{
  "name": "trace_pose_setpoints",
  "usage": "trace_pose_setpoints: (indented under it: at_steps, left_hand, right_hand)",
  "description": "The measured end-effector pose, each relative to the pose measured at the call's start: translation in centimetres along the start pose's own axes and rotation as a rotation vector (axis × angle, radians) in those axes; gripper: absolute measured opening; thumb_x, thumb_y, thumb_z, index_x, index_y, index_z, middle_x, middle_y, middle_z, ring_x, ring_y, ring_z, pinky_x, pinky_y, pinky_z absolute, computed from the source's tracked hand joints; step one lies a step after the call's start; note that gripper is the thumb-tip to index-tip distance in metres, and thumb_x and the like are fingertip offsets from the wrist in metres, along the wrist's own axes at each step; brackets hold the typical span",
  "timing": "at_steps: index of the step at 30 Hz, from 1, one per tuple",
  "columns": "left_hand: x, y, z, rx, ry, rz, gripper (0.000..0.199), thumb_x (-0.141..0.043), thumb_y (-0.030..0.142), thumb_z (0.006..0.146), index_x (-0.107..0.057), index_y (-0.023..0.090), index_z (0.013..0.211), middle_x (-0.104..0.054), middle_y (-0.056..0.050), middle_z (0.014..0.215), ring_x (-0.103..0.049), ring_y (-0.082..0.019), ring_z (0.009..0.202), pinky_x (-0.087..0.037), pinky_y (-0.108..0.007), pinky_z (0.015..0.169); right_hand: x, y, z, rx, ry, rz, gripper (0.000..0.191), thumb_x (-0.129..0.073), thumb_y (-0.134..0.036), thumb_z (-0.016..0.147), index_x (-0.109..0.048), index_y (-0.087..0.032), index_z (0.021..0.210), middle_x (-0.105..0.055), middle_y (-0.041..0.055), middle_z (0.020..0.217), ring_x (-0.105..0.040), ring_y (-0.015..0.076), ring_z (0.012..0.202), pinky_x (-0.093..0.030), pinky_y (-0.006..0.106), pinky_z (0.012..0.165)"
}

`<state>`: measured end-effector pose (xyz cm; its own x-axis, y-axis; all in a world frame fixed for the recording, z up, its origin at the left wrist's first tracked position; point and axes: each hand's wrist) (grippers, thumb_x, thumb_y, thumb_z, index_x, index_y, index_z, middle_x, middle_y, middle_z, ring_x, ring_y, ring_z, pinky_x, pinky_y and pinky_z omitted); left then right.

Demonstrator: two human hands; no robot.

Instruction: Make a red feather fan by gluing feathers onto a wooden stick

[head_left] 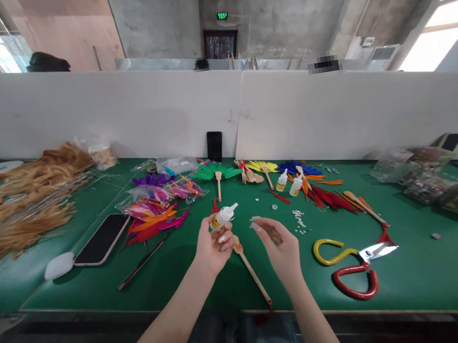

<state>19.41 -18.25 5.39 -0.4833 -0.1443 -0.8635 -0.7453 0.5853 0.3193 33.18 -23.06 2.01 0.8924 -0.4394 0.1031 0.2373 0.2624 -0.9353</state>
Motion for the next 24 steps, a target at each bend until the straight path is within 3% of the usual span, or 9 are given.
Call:
trace_pose_setpoints:
  at_steps: [4, 9, 12, 14, 17, 20, 24]
  left_hand:
    - [-0.1, -1.5, -0.2, 0.078, 0.01, 0.025, 0.031, -0.038, 0.035, 0.088, -0.046, 0.014, 0.067, -0.039, 0.005, 0.047, -0.027, -0.003, 0.029, -0.018, -0.014, 0.028]
    - [-0.7, -4.4, -0.5, 0.168, 0.197, 0.128, 0.038, -0.044, 0.044, 0.085, -0.045, 0.015, 0.061, -0.033, 0.008, 0.04, -0.022, -0.002, 0.026, -0.019, -0.014, 0.029]
    - [-0.7, -5.7, -0.4, 0.203, 0.282, 0.234, 0.04, -0.045, 0.046, 0.085, -0.044, 0.016, 0.058, -0.029, 0.009, 0.037, -0.02, -0.003, 0.026, -0.02, -0.015, 0.03]
    - [-0.3, -6.1, -0.2, 0.248, 0.224, 0.277, 0.046, -0.043, 0.052, 0.084, -0.042, 0.016, 0.055, -0.024, 0.009, 0.035, -0.018, -0.003, 0.026, -0.017, -0.015, 0.03]
    - [0.7, -5.9, 0.2, 0.303, 0.015, 0.302, 0.049, -0.043, 0.057, 0.082, -0.046, 0.016, 0.056, -0.02, 0.01, 0.035, -0.015, -0.004, 0.027, -0.013, -0.017, 0.03]
    - [1.9, -4.5, 0.0, 0.264, -0.12, 0.36, 0.033, -0.049, 0.042, 0.084, -0.057, 0.012, 0.072, -0.022, 0.011, 0.038, -0.015, -0.003, 0.029, -0.014, -0.016, 0.032]
    - [3.5, -0.8, -2.1, 0.161, -0.165, 0.349, 0.012, -0.057, 0.021, 0.08, -0.059, 0.01, 0.075, -0.021, 0.011, 0.042, -0.016, -0.001, 0.032, -0.016, -0.015, 0.033]
  right_hand:
    - [0.0, 0.2, -0.7, -0.008, -0.056, 0.035, 0.026, -0.062, -0.033, 0.078, -0.062, -0.017, 0.098, -0.067, 0.0095, 0.099, -0.063, 0.0213, 0.092, -0.053, 0.034, 0.078]
    - [-0.4, -0.4, -1.3, 0.052, -0.151, 0.109, 0.072, -0.068, -0.026, 0.072, -0.033, -0.023, 0.135, -0.059, 0.0086, 0.12, -0.052, 0.0228, 0.115, -0.04, 0.043, 0.099]
    - [-0.5, -0.9, -1.2, -0.004, -0.184, 0.142, 0.068, -0.063, -0.027, 0.077, -0.031, -0.023, 0.136, -0.061, 0.0081, 0.117, -0.053, 0.0225, 0.114, -0.039, 0.043, 0.099]
    - [-0.4, -1.0, -0.9, -0.033, -0.196, 0.174, 0.063, -0.06, -0.028, 0.079, -0.033, -0.022, 0.135, -0.064, 0.0084, 0.113, -0.056, 0.022, 0.111, -0.042, 0.042, 0.096]
    - [0.3, -0.8, 0.3, -0.056, -0.137, 0.219, 0.061, -0.063, -0.029, 0.077, -0.036, -0.02, 0.131, -0.067, 0.0093, 0.105, -0.06, 0.0221, 0.104, -0.047, 0.04, 0.09]
    - [1.5, 0.1, 2.6, -0.066, -0.007, 0.276, 0.064, -0.068, -0.031, 0.071, -0.038, -0.02, 0.126, -0.068, 0.0099, 0.099, -0.063, 0.0235, 0.098, -0.051, 0.039, 0.082]
    - [3.2, 1.9, 6.7, -0.022, 0.098, 0.302, 0.067, -0.074, -0.03, 0.062, -0.04, -0.02, 0.119, -0.069, 0.0088, 0.094, -0.065, 0.0243, 0.094, -0.052, 0.039, 0.08]
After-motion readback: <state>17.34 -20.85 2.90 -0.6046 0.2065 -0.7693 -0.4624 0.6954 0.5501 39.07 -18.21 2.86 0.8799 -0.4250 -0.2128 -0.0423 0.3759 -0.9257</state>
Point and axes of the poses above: each hand's wrist, its own z-axis towards the middle knuckle, its own x-axis out of the back of the hand, y = z × x
